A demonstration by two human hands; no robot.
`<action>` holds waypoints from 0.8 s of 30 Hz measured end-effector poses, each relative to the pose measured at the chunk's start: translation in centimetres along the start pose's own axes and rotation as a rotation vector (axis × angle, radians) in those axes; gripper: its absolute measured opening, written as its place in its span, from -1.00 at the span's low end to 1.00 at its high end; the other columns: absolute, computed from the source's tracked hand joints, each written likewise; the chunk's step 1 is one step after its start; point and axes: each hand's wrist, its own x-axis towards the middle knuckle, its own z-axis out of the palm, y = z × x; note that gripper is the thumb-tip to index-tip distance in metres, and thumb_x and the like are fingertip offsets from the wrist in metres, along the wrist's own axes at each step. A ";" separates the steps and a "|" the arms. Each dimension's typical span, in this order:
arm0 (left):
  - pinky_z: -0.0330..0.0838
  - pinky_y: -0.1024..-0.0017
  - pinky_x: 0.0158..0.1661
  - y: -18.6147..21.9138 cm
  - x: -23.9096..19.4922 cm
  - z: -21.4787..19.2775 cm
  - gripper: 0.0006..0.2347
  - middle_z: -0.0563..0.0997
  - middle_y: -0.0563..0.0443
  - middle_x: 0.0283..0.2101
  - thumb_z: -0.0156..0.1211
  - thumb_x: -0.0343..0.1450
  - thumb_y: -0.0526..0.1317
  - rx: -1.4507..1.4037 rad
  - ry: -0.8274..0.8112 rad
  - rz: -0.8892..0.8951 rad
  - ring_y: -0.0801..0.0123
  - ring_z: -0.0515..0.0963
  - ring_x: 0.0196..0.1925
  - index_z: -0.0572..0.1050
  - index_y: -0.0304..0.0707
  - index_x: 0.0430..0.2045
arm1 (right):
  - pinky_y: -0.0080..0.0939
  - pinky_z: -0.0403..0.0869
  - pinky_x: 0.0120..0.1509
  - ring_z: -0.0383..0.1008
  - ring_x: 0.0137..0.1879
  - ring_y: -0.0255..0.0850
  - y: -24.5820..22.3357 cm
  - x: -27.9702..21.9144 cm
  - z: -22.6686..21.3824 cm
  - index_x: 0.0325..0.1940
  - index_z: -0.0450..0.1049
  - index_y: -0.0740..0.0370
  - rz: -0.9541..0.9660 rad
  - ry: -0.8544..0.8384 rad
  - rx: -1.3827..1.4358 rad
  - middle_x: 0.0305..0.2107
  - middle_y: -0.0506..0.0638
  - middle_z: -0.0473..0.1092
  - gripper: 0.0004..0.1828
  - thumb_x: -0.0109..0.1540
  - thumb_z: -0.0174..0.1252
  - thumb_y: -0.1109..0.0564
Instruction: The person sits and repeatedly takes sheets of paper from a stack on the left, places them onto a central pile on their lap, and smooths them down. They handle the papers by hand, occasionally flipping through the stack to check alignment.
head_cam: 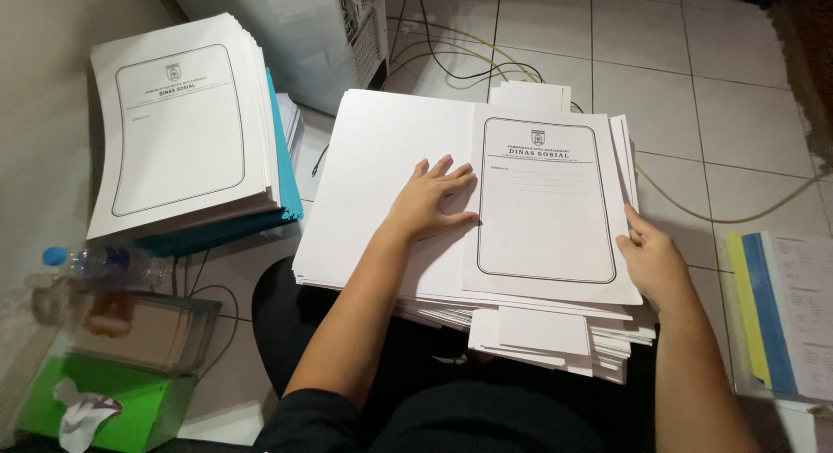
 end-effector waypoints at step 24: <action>-0.06 -0.02 0.34 -0.2 0.0 0.4 -0.49 0.43 0.14 0.34 0.25 0.33 0.22 0.030 0.013 0.003 0.08 0.18 0.44 0.48 0.01 0.08 | -0.07 0.24 0.32 0.28 0.41 -0.03 1.0 -0.5 0.3 0.57 0.16 -0.23 -0.044 0.050 -0.034 0.36 0.20 0.24 -0.38 0.38 -0.10 0.10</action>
